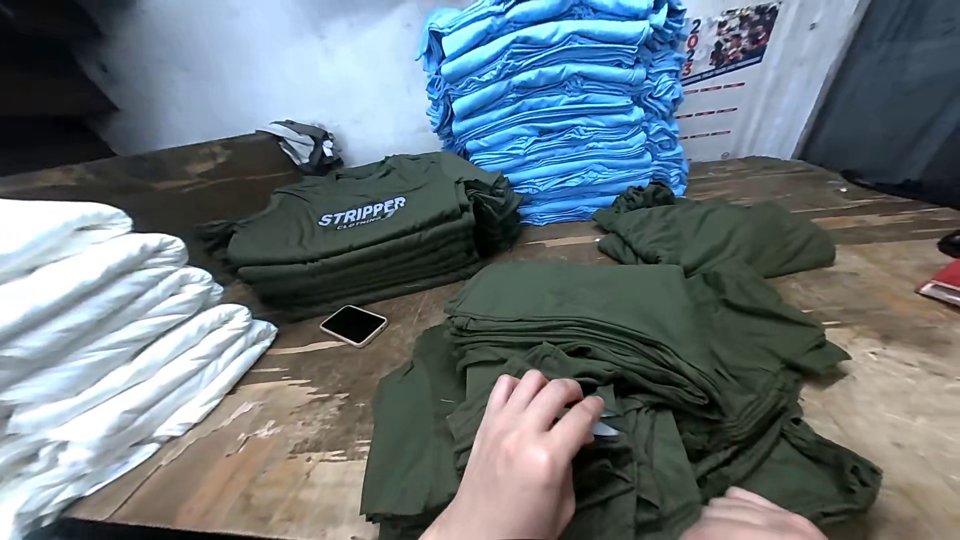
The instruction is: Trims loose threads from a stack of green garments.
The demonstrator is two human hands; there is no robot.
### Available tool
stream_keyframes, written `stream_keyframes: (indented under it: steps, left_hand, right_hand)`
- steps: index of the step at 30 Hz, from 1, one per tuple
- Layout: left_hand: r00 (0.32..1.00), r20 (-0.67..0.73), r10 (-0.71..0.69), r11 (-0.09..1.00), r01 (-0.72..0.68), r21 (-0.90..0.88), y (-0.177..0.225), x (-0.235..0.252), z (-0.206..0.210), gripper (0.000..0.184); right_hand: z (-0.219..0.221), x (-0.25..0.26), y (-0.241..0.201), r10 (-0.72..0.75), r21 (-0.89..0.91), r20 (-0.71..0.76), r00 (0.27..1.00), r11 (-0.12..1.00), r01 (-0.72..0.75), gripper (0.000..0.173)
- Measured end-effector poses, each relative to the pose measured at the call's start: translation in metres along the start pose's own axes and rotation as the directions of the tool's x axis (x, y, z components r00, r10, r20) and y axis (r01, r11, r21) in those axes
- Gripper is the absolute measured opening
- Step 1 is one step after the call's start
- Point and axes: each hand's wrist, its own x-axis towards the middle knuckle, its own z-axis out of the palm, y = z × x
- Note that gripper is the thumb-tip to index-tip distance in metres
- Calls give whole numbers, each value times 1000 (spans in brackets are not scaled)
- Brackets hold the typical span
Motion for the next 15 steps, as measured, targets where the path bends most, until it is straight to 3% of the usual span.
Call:
stream_keyframes:
  steps: [4,7,9,11,13,15]
  left_hand:
    - [975,162,-150,967,178,-180,-16,-9,-9,31]
    - [948,208,-240,887,301,-350,-26,-12,-4,18]
    - [942,210,-262,841,330,-429,-28,-6,-5,16]
    - [927,226,-299,799,373,-471,-29,1,-6,14]
    - [882,269,-387,735,471,-488,-31,10,-4,13]
    - [822,337,-459,642,569,-514,-34,18,0,13]
  right_hand:
    - [13,15,-14,112,0,-337,935,993,-118,23]
    - [43,41,-19,126,-88,-490,862,977,-192,42]
    - [65,63,-8,38,-46,-619,785,995,-84,31]
    - [77,84,6,26,167,-709,705,977,132,21]
    - [74,99,13,153,420,-675,721,884,206,20]
    - [69,107,22,148,436,-621,770,881,182,20]
